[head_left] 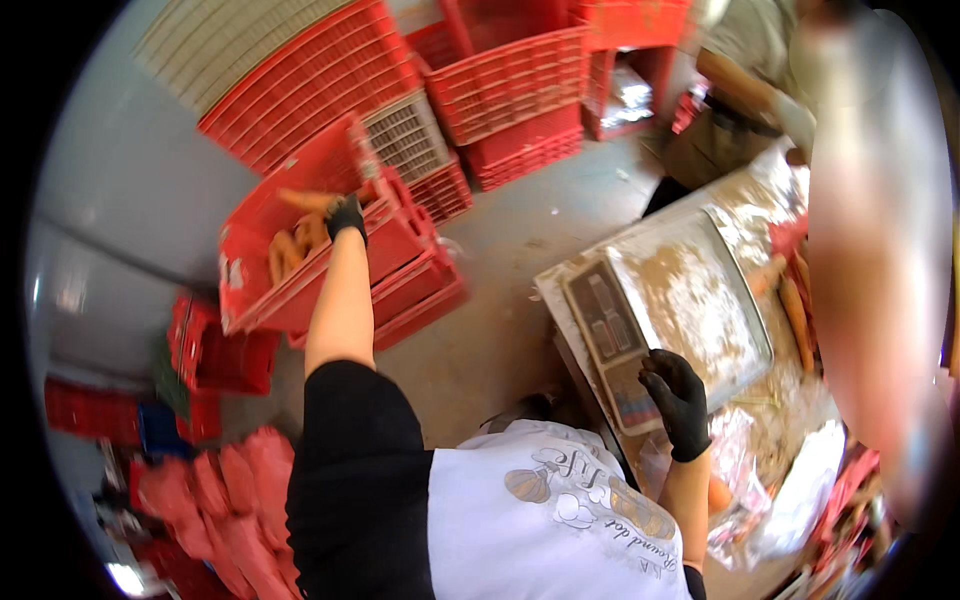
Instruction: The person picks carrots from a table, places them into a plastic bag, weighs the bag on a digital scale, and then places the bagged carrots into a red crate. The process is repeated multiple times.
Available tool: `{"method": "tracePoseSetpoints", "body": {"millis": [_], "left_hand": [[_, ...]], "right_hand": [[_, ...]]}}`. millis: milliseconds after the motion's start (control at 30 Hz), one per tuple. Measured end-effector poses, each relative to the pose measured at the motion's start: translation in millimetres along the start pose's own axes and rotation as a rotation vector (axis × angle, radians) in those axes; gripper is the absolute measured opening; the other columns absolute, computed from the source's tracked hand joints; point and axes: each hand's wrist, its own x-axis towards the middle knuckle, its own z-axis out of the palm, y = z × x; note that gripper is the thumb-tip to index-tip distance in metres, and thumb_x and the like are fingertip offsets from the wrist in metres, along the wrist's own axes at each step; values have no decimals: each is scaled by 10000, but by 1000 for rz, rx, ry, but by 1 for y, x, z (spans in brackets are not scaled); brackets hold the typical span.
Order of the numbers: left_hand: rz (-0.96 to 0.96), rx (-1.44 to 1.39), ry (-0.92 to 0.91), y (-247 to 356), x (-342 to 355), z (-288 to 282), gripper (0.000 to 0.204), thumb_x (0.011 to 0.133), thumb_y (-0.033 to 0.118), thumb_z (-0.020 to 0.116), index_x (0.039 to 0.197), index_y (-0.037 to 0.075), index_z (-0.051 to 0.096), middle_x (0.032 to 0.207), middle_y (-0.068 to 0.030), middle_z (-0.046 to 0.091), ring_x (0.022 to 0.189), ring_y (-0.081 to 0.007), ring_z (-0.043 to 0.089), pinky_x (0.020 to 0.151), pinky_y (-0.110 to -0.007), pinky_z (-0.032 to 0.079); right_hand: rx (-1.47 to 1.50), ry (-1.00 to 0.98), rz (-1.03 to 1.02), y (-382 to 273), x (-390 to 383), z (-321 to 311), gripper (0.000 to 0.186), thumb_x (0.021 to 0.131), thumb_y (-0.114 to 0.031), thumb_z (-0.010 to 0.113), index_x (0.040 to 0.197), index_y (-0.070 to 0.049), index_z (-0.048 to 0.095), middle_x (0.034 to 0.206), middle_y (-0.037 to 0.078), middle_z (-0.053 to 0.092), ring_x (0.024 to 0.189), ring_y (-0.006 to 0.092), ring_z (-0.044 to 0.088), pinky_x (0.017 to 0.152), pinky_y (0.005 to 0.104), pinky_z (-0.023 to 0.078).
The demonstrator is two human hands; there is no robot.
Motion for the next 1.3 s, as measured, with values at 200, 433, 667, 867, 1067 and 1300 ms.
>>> {"method": "tracePoseSetpoints", "body": {"millis": [200, 433, 667, 867, 1067, 1300], "left_hand": [[923, -936, -373, 216, -312, 25, 117, 810, 63, 540, 877, -11, 599, 805, -105, 607, 755, -196, 577, 733, -306, 474], [2108, -1056, -1120, 245, -647, -128, 244, 752, 165, 656, 955, 39, 609, 991, -137, 577, 905, -313, 553, 793, -382, 461], [2163, -701, -998, 221, -743, -48, 538, 785, 348, 609, 1218, 61, 474, 1237, -181, 473, 1125, -338, 451, 950, -452, 330], [2279, -362, -966, 227, -758, -55, 434, 793, 310, 585, 1154, 74, 533, 1139, -129, 553, 1023, -324, 508, 927, -438, 370], [2228, -462, -920, 224, -761, -44, 390, 787, 296, 599, 1098, 63, 566, 1057, -121, 594, 971, -304, 554, 875, -405, 432], [2170, -424, -934, 217, -759, -44, 371, 777, 290, 618, 1066, 62, 578, 1072, -110, 594, 987, -277, 558, 902, -403, 424]], "right_hand": [[-228, 182, -47, -13, -22, -41, 364, 824, -146, 639, 1136, -2, 519, 1054, 113, 605, 981, 168, 571, 853, 294, 468], [-896, 794, -303, -17, -103, -127, 296, 797, -78, 631, 1078, -13, 565, 940, 108, 611, 859, 183, 598, 759, 288, 475], [-480, 976, -21, 92, -217, -230, 278, 821, -122, 609, 1072, -10, 571, 947, 105, 628, 836, 155, 609, 745, 269, 485], [-14, 974, -27, 85, -218, -311, 215, 841, -95, 588, 1028, 12, 589, 870, 76, 624, 771, 137, 599, 673, 251, 491], [-489, 976, -113, 61, -92, -431, 335, 772, -190, 633, 1055, -17, 584, 984, 144, 636, 916, 240, 608, 806, 312, 464], [-1143, 932, 290, 43, 28, -422, 622, 725, -196, 623, 1282, -86, 369, 1223, 185, 490, 1124, 340, 483, 943, 404, 396]]}}
